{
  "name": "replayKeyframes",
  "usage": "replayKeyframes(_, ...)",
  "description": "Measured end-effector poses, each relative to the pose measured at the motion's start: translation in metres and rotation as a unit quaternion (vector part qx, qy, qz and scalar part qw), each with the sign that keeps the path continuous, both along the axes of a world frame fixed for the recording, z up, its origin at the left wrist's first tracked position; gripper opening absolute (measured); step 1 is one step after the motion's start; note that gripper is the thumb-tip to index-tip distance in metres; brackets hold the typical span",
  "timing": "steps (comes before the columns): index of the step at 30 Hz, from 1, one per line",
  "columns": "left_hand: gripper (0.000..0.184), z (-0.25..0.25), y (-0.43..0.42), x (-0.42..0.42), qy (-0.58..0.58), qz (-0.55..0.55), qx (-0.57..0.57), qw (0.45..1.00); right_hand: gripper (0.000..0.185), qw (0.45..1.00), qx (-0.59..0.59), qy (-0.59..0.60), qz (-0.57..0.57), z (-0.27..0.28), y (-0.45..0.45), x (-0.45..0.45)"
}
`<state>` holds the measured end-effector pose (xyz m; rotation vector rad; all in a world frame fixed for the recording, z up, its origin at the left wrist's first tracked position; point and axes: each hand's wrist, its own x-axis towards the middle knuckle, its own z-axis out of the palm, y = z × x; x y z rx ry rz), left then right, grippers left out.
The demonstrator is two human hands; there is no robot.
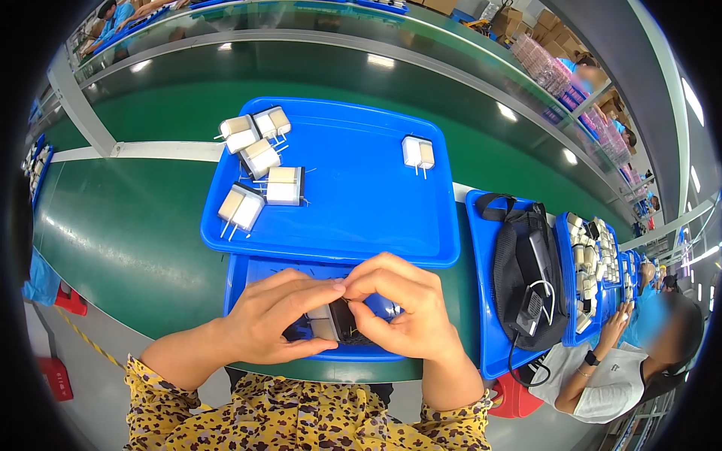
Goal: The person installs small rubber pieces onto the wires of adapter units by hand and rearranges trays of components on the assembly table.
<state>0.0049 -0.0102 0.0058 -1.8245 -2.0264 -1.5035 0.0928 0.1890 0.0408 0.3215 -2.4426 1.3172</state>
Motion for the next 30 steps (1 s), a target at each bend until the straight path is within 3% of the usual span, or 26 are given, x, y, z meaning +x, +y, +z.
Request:
replayKeyframes(13, 0.074, -0.001, 0.001, 0.000, 0.015, -0.006, 0.008, 1.000, 0.012, 0.997, 0.041, 0.035, -0.053, -0.004, -0.009, 0.002)
replayKeyframes(18, 0.077, -0.004, 0.002, 0.003, 0.024, -0.002, 0.047, 0.999, 0.016, 0.977, 0.169, 0.098, -0.086, -0.002, -0.017, 0.004)
replayKeyframes(22, 0.086, -0.005, 0.001, 0.008, 0.010, 0.008, 0.060, 0.998, 0.014, 0.981, 0.164, 0.100, 0.000, 0.004, -0.011, 0.004)
replayKeyframes(30, 0.084, -0.003, 0.001, 0.003, 0.007, 0.097, 0.052, 0.994, 0.044, 0.986, 0.135, 0.016, 0.094, 0.011, 0.007, 0.002)
